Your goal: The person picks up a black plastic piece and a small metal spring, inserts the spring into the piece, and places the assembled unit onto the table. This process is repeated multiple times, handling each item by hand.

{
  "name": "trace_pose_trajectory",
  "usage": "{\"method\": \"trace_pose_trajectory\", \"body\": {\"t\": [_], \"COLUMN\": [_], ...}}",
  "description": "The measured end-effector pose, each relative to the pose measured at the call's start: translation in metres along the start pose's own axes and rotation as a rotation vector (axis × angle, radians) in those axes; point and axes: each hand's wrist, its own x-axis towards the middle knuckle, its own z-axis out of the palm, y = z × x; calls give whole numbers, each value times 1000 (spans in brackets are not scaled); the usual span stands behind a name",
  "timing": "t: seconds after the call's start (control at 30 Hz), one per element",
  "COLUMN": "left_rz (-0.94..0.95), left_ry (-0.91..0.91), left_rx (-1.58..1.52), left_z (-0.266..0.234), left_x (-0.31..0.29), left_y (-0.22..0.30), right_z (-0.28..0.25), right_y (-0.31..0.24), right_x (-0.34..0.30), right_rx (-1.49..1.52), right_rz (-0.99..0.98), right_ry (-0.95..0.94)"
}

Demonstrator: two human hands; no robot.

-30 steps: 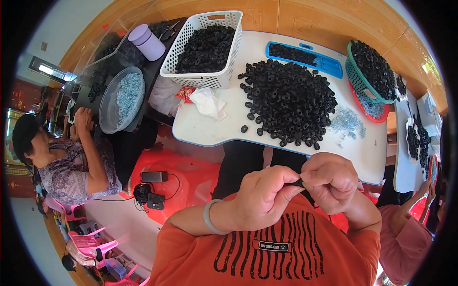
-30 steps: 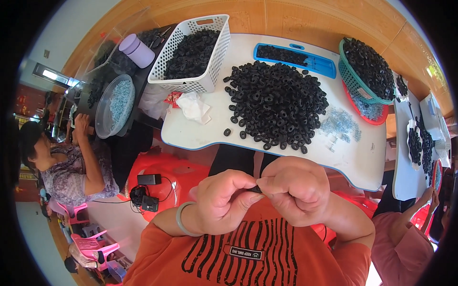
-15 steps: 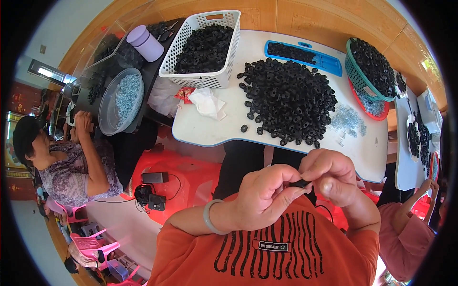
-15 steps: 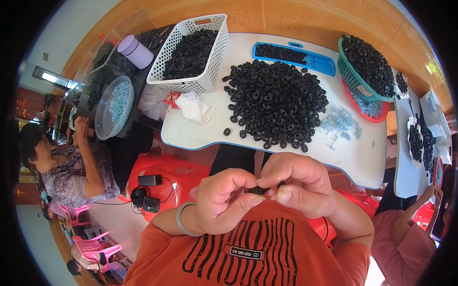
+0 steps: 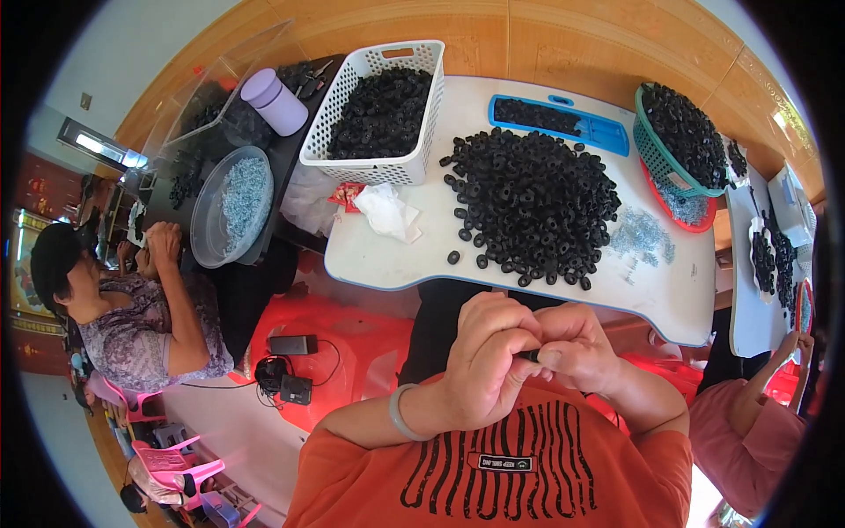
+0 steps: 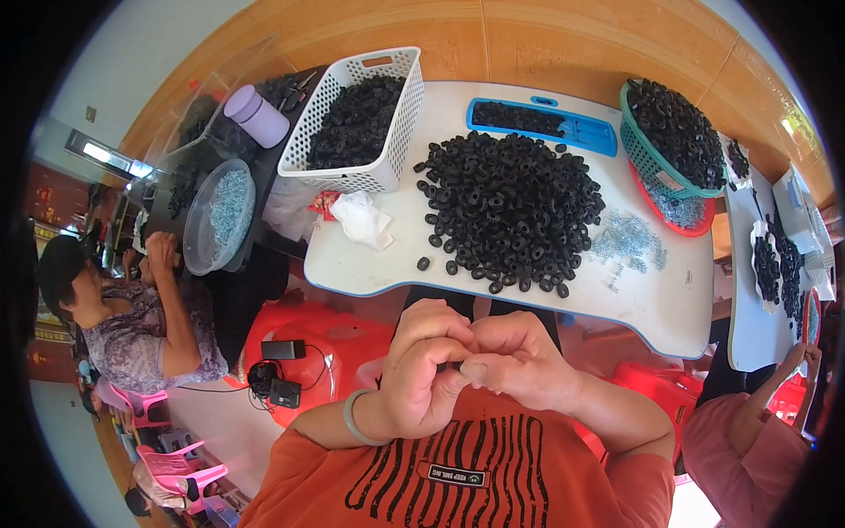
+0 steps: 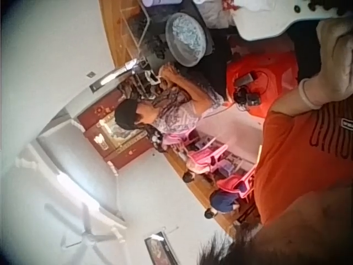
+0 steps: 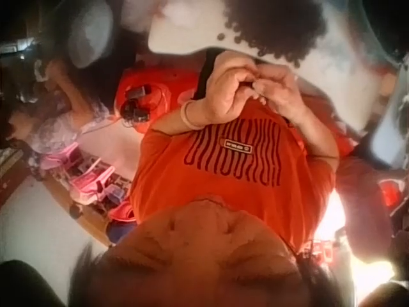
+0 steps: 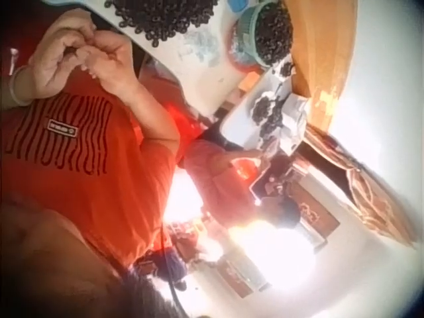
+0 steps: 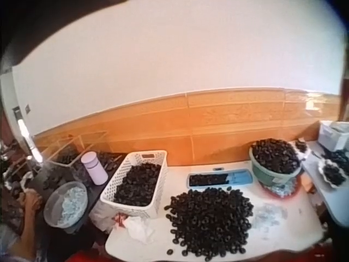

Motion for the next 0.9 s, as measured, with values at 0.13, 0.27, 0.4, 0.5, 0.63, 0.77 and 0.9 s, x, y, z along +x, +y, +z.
{"method": "trace_pose_trajectory", "body": {"t": [0.13, 0.27, 0.4, 0.5, 0.63, 0.77, 0.9], "left_rz": [33, 29, -88, -220, -187, -234, -212], "left_ry": [-5, -1, -31, -11, 257, 400, 355], "left_rx": [38, 6, -91, -112, 43, 230, 547], "left_z": [-5, -8, -4, 11, 46, 39, 5], "left_x": [7, 13, 21, 24, 48, 102, 136], "left_y": [8, 8, 7, 0, -54, -128, -222], "right_z": [21, 20, 9, -6, -67, -122, -174], "right_y": [-11, -6, -9, -6, 5, 17, 22], "right_x": [-1, -7, -10, -20, -63, -113, -146], "right_rx": [-93, 57, 9, 25, 3, -52, -246], "right_rz": [-139, -74, -74, -152, -93, -69, -158], "right_ry": [102, 165, 84, 49, 134, 292, 608]}}
